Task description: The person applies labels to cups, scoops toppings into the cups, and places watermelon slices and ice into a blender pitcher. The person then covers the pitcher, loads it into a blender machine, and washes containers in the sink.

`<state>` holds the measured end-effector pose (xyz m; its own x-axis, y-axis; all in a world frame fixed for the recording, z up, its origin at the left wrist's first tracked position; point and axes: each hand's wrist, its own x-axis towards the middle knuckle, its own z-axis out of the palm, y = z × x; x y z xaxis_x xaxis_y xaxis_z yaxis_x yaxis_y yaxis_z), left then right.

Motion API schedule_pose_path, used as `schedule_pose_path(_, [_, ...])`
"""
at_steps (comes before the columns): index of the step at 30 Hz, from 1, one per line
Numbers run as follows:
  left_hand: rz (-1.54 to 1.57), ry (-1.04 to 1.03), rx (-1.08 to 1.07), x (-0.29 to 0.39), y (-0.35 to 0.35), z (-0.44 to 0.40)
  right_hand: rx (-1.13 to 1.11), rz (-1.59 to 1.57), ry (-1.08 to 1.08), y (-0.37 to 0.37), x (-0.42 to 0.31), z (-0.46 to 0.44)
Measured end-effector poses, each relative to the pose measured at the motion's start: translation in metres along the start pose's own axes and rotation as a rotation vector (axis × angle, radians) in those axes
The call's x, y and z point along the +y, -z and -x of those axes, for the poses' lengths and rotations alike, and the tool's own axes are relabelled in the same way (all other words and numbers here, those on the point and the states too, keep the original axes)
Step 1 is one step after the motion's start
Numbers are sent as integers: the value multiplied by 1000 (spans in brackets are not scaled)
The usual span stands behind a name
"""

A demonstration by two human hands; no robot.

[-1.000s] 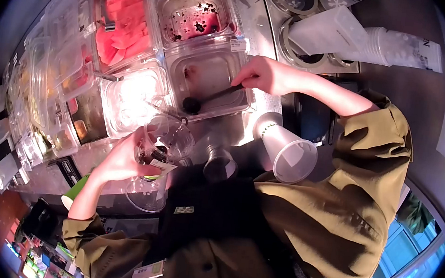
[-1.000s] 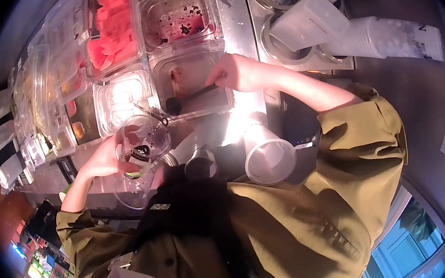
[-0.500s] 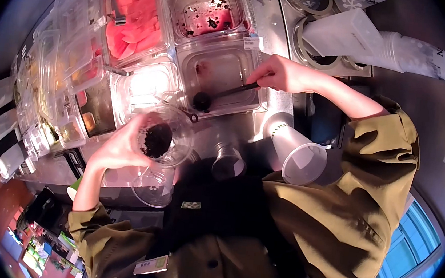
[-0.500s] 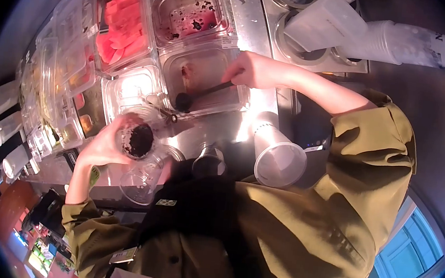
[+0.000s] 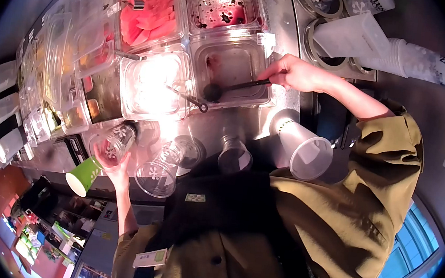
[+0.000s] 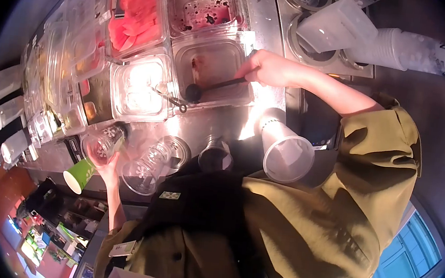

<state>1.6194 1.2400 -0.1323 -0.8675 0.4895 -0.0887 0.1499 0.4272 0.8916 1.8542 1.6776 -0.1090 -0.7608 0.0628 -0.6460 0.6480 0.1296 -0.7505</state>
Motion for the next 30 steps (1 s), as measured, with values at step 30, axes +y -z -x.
schedule_pose_path(30, [-582, -311, -1022, 149, -245, -192, 46, 62, 111, 3, -7, 22])
